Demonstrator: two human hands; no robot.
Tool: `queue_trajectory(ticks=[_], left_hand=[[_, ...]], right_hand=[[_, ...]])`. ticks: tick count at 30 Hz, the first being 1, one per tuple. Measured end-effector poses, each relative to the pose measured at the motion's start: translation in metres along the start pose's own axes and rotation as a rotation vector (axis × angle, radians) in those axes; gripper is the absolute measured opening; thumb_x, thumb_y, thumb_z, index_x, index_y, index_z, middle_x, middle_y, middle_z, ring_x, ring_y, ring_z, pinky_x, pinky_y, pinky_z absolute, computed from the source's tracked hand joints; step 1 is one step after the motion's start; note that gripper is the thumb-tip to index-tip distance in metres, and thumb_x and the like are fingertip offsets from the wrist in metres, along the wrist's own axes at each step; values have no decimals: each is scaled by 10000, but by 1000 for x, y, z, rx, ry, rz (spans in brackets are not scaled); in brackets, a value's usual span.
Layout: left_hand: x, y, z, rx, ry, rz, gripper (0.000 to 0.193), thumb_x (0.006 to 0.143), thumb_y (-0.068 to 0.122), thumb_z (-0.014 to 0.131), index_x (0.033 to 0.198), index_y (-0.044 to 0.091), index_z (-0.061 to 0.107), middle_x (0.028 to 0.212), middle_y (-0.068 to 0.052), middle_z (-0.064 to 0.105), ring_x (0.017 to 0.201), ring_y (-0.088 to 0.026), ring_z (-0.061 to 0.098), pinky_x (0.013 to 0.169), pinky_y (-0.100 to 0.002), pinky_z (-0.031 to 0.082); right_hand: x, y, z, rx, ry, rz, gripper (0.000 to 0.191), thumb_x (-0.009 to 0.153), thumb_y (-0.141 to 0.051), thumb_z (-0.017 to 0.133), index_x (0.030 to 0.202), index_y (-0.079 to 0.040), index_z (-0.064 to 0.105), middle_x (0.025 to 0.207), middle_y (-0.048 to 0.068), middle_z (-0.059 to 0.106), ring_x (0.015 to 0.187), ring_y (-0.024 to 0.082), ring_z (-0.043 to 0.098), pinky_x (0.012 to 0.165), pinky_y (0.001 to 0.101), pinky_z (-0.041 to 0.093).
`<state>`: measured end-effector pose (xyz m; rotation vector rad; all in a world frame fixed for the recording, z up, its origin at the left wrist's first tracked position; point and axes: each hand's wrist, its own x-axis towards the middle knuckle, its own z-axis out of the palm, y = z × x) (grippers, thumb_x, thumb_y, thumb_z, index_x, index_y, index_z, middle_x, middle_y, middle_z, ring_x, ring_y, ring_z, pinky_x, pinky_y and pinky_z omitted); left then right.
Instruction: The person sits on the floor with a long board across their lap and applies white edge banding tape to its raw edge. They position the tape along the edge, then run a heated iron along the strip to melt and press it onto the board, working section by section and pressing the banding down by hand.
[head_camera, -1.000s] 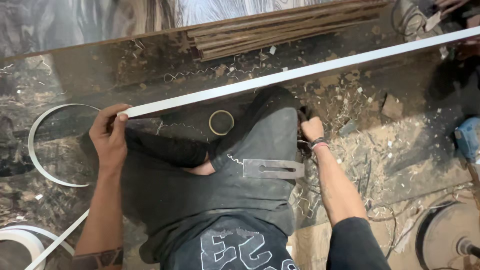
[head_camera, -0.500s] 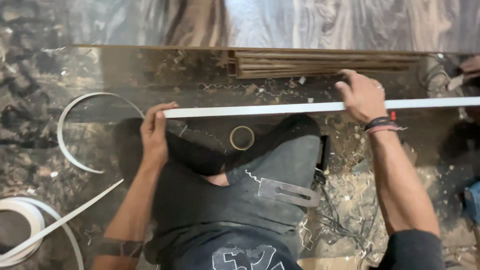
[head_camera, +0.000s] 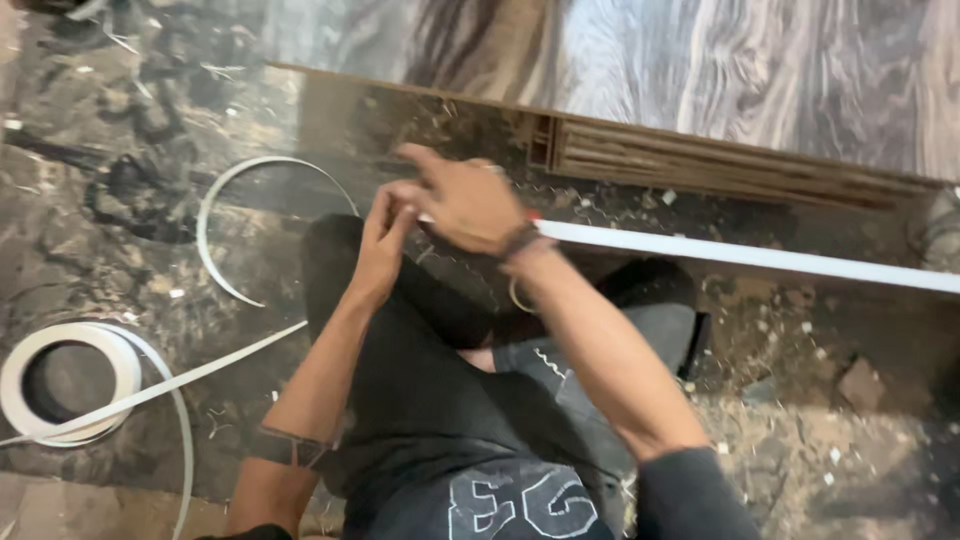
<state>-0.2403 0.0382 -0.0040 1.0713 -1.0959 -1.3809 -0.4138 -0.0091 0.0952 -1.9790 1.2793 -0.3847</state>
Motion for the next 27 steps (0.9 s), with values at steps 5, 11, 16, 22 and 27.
queue_trajectory(ticks=[5, 11, 16, 22, 27], left_hand=[[28, 61, 4, 852, 20, 404, 181, 1005, 151, 590, 1156, 82, 664, 1130, -123, 729, 1122, -301, 677, 1064, -457, 461], [71, 79, 62, 1254, -272, -20, 440, 1070, 482, 468, 1114, 114, 705, 1013, -184, 720, 1014, -394, 658, 985, -536, 476], [62, 53, 122, 1447, -162, 279, 690, 1004, 681, 364, 1265, 96, 620, 902, -175, 745, 925, -344, 718, 1029, -712, 357], [72, 13, 278, 1211, -280, 274, 827, 904, 751, 374, 1462, 145, 450, 985, -193, 748, 945, -393, 708, 1008, -711, 345], [65, 41, 181, 1165, -404, 210, 690, 938, 731, 410, 1100, 153, 751, 1029, -118, 771, 999, -342, 720, 922, -620, 442]], right_hand=[[-87, 107, -89, -459, 112, 354, 471, 1012, -506, 509, 1306, -197, 708, 1025, 181, 755, 937, 381, 718, 817, 497, 549], [-202, 234, -163, -558, 270, 523, 538, 1157, -526, 335, 1281, -192, 740, 966, 201, 736, 979, 445, 688, 899, 528, 517], [-220, 262, -158, -403, 312, 505, 558, 1137, -523, 314, 1110, -205, 772, 915, 121, 749, 963, 410, 689, 883, 512, 524], [-210, 270, -167, -502, 265, 522, 646, 1165, -577, 328, 1093, -124, 782, 1008, 255, 722, 997, 510, 652, 922, 569, 491], [-209, 280, -169, -506, 131, 643, 729, 1130, -600, 288, 1000, -88, 792, 1016, 290, 729, 1034, 521, 655, 945, 576, 494]])
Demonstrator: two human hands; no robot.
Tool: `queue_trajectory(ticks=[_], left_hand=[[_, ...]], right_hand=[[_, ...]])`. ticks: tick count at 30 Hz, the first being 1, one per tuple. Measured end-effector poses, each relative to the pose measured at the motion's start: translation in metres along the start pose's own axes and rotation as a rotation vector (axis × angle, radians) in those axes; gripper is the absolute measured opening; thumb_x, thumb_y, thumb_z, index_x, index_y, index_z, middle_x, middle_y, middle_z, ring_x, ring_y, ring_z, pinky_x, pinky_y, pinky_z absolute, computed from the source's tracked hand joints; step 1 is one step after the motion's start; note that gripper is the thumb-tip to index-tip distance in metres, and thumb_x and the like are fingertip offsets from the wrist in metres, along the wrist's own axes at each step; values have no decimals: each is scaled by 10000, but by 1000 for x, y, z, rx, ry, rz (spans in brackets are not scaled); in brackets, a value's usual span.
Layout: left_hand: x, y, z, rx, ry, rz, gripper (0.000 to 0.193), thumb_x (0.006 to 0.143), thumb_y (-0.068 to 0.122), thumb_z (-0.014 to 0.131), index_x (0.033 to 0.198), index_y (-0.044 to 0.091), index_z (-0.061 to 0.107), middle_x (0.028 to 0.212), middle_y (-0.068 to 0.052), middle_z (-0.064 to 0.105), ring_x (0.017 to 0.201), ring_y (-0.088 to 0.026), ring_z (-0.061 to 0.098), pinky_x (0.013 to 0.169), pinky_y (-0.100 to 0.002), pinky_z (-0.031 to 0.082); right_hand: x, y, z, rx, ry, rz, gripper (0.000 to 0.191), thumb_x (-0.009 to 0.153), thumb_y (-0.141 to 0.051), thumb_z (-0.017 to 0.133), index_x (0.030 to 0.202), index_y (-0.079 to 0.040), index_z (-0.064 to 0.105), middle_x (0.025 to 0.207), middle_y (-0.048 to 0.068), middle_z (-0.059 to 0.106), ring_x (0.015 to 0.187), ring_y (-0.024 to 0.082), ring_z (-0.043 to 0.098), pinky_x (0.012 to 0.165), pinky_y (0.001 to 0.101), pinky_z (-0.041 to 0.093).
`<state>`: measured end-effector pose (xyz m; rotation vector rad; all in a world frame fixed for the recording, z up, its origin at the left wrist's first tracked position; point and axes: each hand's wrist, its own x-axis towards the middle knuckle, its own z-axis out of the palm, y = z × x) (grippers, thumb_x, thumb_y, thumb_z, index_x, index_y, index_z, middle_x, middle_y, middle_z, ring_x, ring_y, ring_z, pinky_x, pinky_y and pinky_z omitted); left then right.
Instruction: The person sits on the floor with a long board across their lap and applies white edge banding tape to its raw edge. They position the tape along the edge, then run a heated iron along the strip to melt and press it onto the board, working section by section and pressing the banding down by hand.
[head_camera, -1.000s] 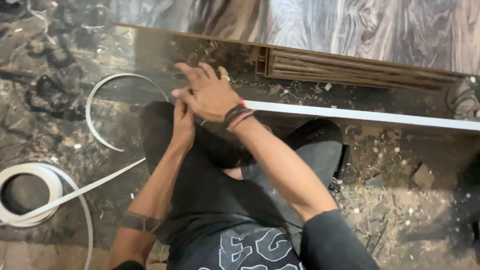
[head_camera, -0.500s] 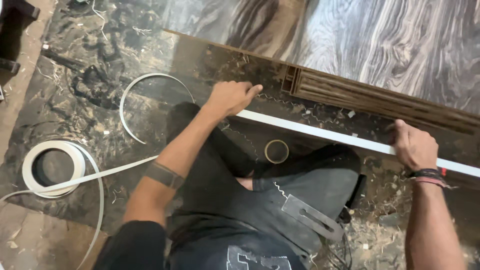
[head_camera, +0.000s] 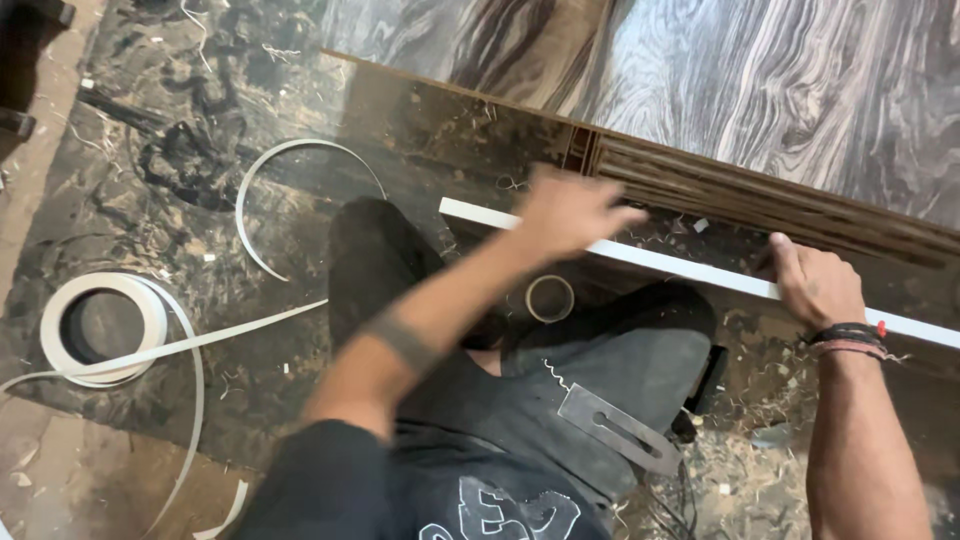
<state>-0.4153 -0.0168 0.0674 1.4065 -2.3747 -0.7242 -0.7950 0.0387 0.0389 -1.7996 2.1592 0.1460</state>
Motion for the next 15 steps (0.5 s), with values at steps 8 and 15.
queue_trajectory(ticks=[8, 15], left_hand=[[-54, -108, -49, -75, 79, -167, 517, 1068, 524, 384, 1145, 133, 712, 1012, -156, 745, 1021, -376, 681, 902, -510, 469], [-55, -117, -42, -605, 448, -141, 414, 1108, 387, 421, 1335, 80, 580, 1109, -199, 709, 1077, -405, 675, 961, -457, 492]], right_hand=[[-11, -121, -21, -23, -21, -216, 574, 1077, -537, 397, 1117, -89, 754, 1076, 241, 734, 1028, 449, 688, 891, 540, 525], [2, -364, 48, 129, 395, -715, 264, 993, -317, 557, 845, -173, 722, 672, 130, 696, 566, 360, 656, 558, 495, 497]])
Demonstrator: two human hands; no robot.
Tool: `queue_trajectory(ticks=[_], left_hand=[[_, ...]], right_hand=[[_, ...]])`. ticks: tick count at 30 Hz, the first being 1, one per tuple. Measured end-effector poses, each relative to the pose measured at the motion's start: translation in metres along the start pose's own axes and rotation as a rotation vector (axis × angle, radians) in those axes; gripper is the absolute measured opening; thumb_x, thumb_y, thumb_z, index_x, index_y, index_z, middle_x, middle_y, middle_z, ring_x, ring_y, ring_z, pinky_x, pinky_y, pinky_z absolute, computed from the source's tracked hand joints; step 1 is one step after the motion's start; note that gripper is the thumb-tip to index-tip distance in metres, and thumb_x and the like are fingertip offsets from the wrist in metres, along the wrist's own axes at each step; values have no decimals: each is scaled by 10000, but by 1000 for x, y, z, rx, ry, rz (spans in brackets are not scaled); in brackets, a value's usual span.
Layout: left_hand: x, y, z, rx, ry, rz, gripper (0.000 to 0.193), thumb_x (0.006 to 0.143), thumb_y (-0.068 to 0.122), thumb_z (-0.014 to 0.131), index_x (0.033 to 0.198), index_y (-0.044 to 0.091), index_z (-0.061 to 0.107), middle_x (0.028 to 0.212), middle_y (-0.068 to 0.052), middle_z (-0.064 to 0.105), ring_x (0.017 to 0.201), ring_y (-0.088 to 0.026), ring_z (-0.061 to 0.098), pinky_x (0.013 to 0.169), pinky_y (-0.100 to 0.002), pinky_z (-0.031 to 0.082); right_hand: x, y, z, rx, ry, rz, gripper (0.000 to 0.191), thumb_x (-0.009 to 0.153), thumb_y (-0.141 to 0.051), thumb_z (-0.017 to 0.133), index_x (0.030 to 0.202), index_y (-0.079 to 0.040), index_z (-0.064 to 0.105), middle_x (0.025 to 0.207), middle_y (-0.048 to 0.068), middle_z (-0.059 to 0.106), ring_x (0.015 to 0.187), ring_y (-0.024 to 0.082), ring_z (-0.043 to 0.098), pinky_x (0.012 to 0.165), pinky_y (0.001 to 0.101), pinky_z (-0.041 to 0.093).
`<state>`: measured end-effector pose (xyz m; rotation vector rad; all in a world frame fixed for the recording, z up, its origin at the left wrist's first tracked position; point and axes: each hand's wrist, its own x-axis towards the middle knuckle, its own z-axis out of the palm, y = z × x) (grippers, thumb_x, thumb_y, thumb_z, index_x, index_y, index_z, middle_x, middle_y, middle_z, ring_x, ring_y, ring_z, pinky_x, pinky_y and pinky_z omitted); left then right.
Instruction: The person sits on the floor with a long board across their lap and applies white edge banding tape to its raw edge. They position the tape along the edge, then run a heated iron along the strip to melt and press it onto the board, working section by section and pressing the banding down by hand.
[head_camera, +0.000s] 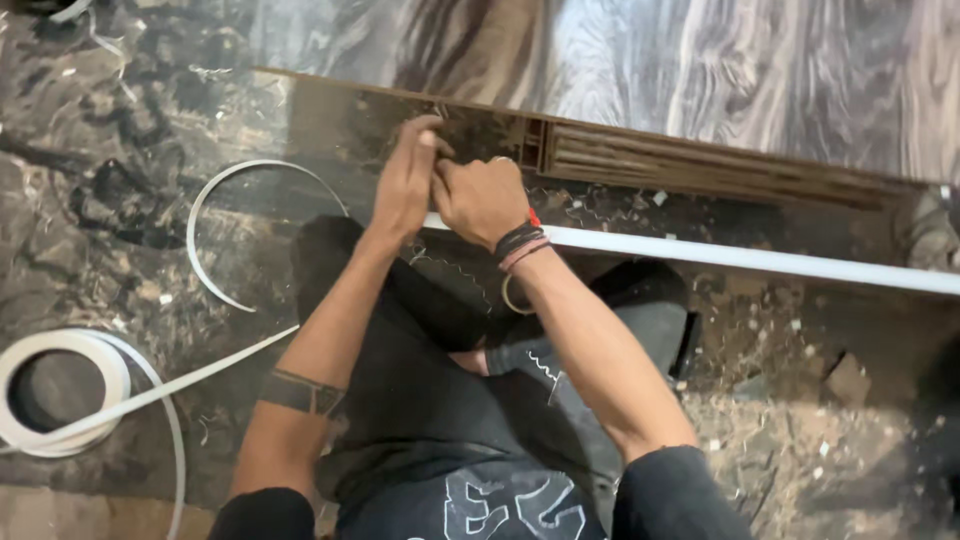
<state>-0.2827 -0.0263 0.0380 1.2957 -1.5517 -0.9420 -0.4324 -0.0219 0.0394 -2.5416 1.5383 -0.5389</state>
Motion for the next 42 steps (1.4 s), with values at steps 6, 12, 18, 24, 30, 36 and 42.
queue_trajectory(ticks=[6, 12, 18, 24, 30, 36, 42], left_hand=[[1, 15, -7, 711, -181, 189, 408, 1066, 460, 503, 1163, 101, 673, 992, -172, 739, 981, -387, 684, 960, -588, 452], [-2, 63, 81, 765, -267, 230, 709, 948, 674, 548, 1294, 55, 582, 930, -196, 730, 897, -393, 703, 838, -627, 484], [-27, 116, 261, 480, -384, 489, 944, 865, 784, 499, 1554, 159, 346, 1064, -160, 691, 1029, -352, 661, 942, -567, 476], [-23, 57, 123, 589, -483, 677, 1067, 697, 478, 861, 1565, 150, 335, 1020, -122, 612, 951, -313, 598, 927, -548, 416], [-24, 15, -28, 857, -392, 607, 719, 741, 445, 846, 1294, 79, 568, 999, -79, 654, 1015, -296, 633, 921, -443, 452], [-20, 7, -11, 794, -380, 581, 662, 763, 476, 813, 1238, 77, 581, 966, -65, 659, 924, -273, 645, 779, -416, 491], [-10, 2, -25, 821, -397, 667, 661, 780, 489, 782, 1228, 50, 572, 936, -68, 653, 899, -269, 652, 793, -428, 510]], right_hand=[[-104, 133, -86, -204, 10, 107, 288, 976, -299, 536, 734, -172, 625, 655, 128, 622, 562, 345, 594, 518, 496, 438], [-238, 265, -162, -286, 86, 388, 402, 1183, -294, 381, 1018, -132, 709, 893, 122, 711, 939, 342, 665, 923, 549, 461], [-247, 281, -162, 35, -107, 482, 370, 1095, -433, 478, 1239, -177, 704, 1140, 159, 688, 1179, 348, 610, 1056, 485, 426], [-249, 289, -163, -208, -250, 391, 405, 1074, -398, 455, 1364, -215, 671, 1204, 119, 708, 1325, 315, 572, 1188, 556, 311], [-207, 230, -165, -284, -202, 385, 517, 1115, -374, 490, 1545, -96, 565, 1365, 208, 650, 1322, 339, 558, 1186, 624, 238], [-95, 31, -69, 80, 54, 178, 697, 802, -367, 781, 1427, -140, 571, 1313, 135, 620, 1284, 358, 526, 1139, 557, 307], [-69, 19, -78, -50, -97, 41, 850, 820, -528, 812, 1465, -97, 466, 1246, 155, 642, 1241, 340, 553, 1070, 621, 298]])
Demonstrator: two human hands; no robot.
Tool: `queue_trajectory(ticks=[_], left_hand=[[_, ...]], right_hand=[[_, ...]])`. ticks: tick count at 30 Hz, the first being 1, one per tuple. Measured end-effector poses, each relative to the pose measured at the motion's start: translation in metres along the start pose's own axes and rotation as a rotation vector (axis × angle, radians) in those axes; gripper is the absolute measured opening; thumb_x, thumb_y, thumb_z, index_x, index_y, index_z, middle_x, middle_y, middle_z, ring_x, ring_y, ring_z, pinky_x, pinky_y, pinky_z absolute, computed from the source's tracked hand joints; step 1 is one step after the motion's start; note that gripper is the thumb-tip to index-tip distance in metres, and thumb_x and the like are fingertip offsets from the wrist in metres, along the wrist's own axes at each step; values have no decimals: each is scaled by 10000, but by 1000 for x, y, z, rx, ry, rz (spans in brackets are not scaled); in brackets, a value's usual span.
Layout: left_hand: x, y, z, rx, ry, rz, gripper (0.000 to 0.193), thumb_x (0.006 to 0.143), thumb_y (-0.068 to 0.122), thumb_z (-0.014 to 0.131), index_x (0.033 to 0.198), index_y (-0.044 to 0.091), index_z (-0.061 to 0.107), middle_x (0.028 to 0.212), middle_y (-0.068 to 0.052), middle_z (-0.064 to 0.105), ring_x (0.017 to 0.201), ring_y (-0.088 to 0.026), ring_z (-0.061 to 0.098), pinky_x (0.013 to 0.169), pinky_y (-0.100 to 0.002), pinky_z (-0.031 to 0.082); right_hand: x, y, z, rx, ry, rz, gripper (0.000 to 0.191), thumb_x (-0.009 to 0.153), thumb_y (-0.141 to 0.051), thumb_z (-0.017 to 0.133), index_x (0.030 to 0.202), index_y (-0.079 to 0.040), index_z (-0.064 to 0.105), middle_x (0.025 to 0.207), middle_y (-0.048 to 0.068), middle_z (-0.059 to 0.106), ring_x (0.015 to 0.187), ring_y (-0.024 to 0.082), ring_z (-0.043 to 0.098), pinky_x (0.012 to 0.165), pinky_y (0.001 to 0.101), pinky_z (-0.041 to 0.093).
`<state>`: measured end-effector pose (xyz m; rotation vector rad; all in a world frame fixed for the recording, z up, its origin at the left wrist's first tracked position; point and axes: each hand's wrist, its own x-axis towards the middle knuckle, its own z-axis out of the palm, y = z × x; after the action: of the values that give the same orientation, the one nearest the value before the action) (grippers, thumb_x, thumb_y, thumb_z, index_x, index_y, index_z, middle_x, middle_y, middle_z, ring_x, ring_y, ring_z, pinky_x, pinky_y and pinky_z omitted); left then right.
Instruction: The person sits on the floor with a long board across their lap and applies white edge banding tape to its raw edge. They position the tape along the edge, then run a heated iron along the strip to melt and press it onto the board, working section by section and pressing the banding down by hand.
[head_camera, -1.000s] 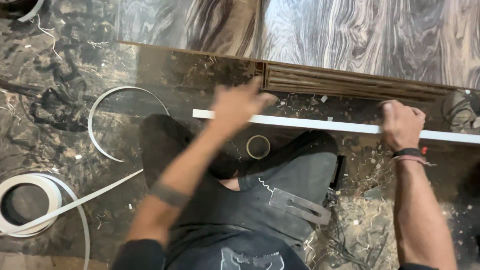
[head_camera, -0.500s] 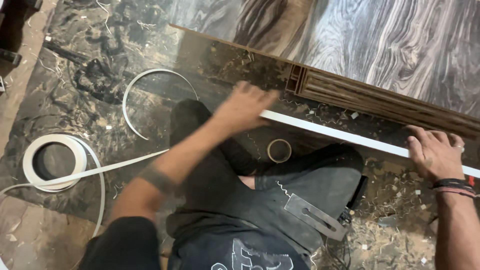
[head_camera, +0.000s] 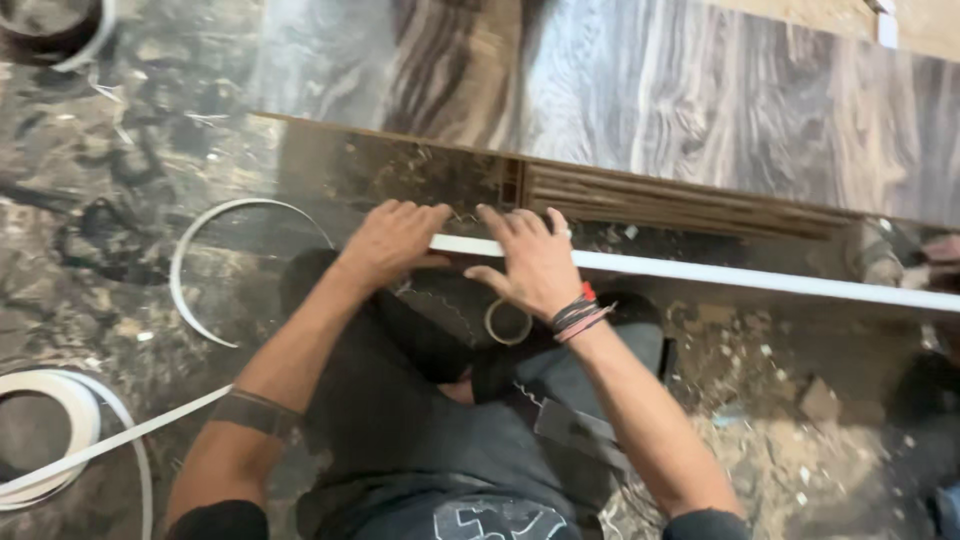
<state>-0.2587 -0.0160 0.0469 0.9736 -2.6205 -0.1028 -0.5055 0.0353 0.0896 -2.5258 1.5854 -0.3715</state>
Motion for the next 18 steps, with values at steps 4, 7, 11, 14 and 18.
queue_trajectory(ticks=[4, 7, 11, 14, 18], left_hand=[[-21, -28, 0, -6, 63, 68, 575, 794, 452, 777, 1176, 66, 587, 965, -78, 655, 940, -291, 653, 835, -436, 513], [-55, -68, -15, 31, 21, -3, 583, 796, 500, 765, 1137, 53, 610, 965, -137, 663, 952, -353, 645, 865, -477, 504], [-97, -120, -78, 105, -485, -651, 554, 750, 509, 820, 1160, 142, 754, 1089, -182, 745, 1115, -396, 667, 959, -514, 500], [-121, -144, -130, 201, -506, -802, 528, 742, 431, 834, 1194, 165, 767, 1026, -156, 770, 1052, -363, 707, 1055, -518, 480], [-121, -153, -151, 279, -577, -958, 477, 760, 390, 807, 1163, 143, 744, 1078, -165, 734, 1088, -382, 668, 1031, -524, 475]], right_hand=[[-40, 74, -26, -69, -181, 266, 976, 672, -358, 893, 1501, -123, 435, 1247, 143, 646, 1185, 342, 594, 1066, 548, 373], [-84, 141, -41, -210, -239, 339, 954, 645, -323, 917, 1456, -110, 462, 1217, 142, 654, 1176, 336, 607, 1081, 557, 365], [-145, 214, -64, -279, -238, 463, 904, 660, -316, 909, 1440, -115, 499, 1204, 134, 673, 1175, 317, 617, 1098, 554, 359], [-166, 237, -73, -246, -218, 519, 835, 709, -356, 898, 1415, -113, 525, 1127, 119, 696, 1147, 318, 625, 1105, 569, 354], [-142, 212, -59, -53, -159, 399, 695, 740, -326, 861, 1343, -135, 575, 1086, 80, 720, 1111, 294, 659, 1104, 531, 389]])
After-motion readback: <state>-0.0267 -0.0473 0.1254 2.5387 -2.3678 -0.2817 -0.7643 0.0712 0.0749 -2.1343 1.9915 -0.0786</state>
